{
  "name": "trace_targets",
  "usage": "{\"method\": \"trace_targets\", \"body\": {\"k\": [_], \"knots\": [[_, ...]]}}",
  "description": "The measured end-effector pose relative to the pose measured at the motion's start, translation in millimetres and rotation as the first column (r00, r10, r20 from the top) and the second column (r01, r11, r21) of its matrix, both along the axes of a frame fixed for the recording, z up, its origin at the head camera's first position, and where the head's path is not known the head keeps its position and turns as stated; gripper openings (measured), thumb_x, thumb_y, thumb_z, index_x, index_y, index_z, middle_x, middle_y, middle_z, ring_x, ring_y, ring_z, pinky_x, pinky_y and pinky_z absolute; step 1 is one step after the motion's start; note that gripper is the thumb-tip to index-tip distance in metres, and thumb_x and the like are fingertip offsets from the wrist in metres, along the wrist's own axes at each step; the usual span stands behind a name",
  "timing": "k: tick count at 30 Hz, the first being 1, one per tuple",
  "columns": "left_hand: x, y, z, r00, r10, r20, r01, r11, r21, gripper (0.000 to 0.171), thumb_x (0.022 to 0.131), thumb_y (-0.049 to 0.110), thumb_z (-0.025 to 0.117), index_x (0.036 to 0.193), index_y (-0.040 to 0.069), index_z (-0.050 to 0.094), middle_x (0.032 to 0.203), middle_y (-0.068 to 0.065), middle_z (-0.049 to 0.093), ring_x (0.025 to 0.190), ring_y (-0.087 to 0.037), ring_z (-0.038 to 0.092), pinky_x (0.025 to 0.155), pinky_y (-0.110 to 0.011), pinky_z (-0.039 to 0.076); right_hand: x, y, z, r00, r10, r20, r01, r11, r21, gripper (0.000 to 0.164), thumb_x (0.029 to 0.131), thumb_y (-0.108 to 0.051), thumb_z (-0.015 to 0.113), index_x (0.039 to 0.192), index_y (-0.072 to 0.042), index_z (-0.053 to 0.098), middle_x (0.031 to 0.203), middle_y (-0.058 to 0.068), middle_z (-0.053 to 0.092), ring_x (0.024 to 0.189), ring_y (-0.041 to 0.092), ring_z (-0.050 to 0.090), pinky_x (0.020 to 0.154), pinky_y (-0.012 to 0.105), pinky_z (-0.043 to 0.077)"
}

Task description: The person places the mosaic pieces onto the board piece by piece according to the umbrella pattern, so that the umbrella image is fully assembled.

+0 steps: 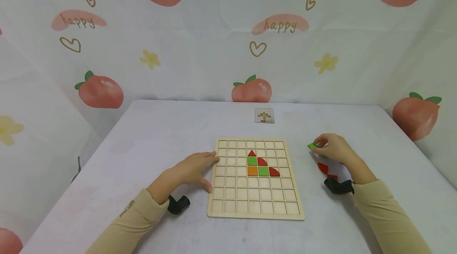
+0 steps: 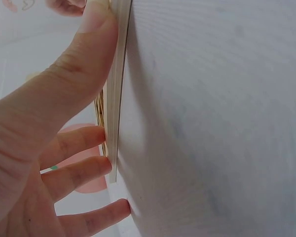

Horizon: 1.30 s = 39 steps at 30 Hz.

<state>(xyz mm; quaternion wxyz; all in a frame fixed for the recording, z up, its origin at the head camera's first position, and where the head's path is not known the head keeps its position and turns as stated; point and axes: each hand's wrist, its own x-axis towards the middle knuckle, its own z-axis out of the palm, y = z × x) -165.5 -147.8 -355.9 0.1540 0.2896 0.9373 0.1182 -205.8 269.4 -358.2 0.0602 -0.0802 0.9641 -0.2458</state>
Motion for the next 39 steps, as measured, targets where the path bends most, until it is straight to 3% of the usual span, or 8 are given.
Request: {"method": "trace_targets", "body": {"k": [8,24,32,39], "knots": [[-0.5,-0.7,-0.8,1.000,0.000,0.001,0.000,1.000,0.001,0.089,0.064,0.036,0.082,0.136,0.000,0.044,0.147,-0.019,0.038,0.135,-0.036,0.037,0.112,-0.050,0.032,-1.6,-2.5,-1.6,0.999,-0.017,0.050,0.016,1.000,0.026,0.037,0.083,-0.020,0.068,0.104,0.008,0.060,0.100,0.027,0.063,0.090,0.038,0.059,0.073,0.045,0.050],[-0.7,-0.7,-1.3,1.000,0.000,0.001,0.000,1.000,-0.003,0.090,0.064,0.037,0.082,0.137,0.001,0.044,0.148,-0.018,0.037,0.136,-0.035,0.037,0.113,-0.049,0.031,-2.5,-9.4,-1.0,0.996,-0.074,0.047,0.071,0.996,0.059,0.033,0.082,-0.018,0.067,0.103,0.007,0.060,0.101,0.027,0.063,0.088,0.035,0.060,0.069,0.040,0.051],[-0.5,-0.2,-0.5,1.000,0.005,0.004,-0.005,1.000,-0.002,0.089,0.064,0.036,0.082,0.136,0.001,0.044,0.147,-0.018,0.037,0.136,-0.035,0.037,0.113,-0.049,0.032,5.4,-29.2,12.4,0.999,-0.012,-0.032,0.013,0.999,0.037,0.029,0.081,-0.015,0.068,0.100,0.006,0.062,0.097,0.023,0.065,0.084,0.032,0.060,0.068,0.040,0.051],[-0.4,-1.4,-2.6,1.000,-0.011,-0.013,0.011,1.000,0.004,0.090,0.064,0.037,0.082,0.137,0.001,0.044,0.147,-0.019,0.038,0.135,-0.036,0.038,0.112,-0.050,0.033,15.5,-57.7,20.0,0.997,0.054,-0.051,-0.054,0.999,-0.001,0.026,0.081,-0.015,0.068,0.101,0.002,0.063,0.097,0.018,0.065,0.079,0.024,0.057,0.060,0.025,0.048]]}}
